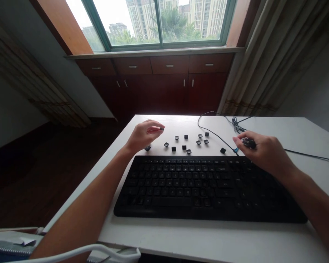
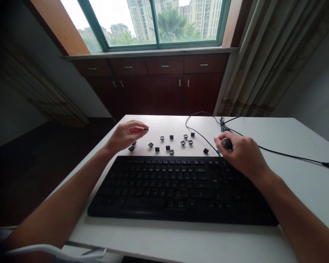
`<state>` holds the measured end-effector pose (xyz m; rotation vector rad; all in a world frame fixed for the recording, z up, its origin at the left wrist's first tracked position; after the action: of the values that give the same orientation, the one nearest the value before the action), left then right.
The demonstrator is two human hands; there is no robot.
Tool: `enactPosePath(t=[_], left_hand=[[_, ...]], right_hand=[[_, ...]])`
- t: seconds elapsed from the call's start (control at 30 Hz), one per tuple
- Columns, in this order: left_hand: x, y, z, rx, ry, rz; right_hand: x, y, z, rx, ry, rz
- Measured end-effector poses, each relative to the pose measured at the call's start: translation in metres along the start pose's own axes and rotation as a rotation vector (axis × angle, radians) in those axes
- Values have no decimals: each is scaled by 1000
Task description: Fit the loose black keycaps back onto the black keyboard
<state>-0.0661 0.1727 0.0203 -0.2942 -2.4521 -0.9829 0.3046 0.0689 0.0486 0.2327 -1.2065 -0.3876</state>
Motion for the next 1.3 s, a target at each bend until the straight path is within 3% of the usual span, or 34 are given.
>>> enactPosePath(t=[0.2,0.33,0.8,1.07,1.17,1.3], left_hand=[[-5,-6,15,145,33,113],[-12,-10,21,166,60,198],[-4,-11,18,119,272,166],[0,-10,19,124,282,144],[0,-6,7,77,231,125],[3,2,-33,-79,242,98]], right_hand=[[-10,-2,11,105,25,86],[-14,-4,12,115,14,111],[-11,-11,24,159,-8,91],[-12,-13,27,190,-10,87],[-12,-14,29,197,-8,92],[-12,-14,29,192,-14,94]])
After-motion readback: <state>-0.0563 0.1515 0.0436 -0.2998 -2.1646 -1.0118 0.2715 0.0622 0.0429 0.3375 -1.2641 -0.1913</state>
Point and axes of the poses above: each hand's wrist, its own y-axis towards the middle knuckle, its own x-axis out of the back of the hand, z = x × y, the point moved 10 cm from there along y, towards the middle knuckle, and after that the axes turned 12 degrees about -x, right-handed, at the moved point
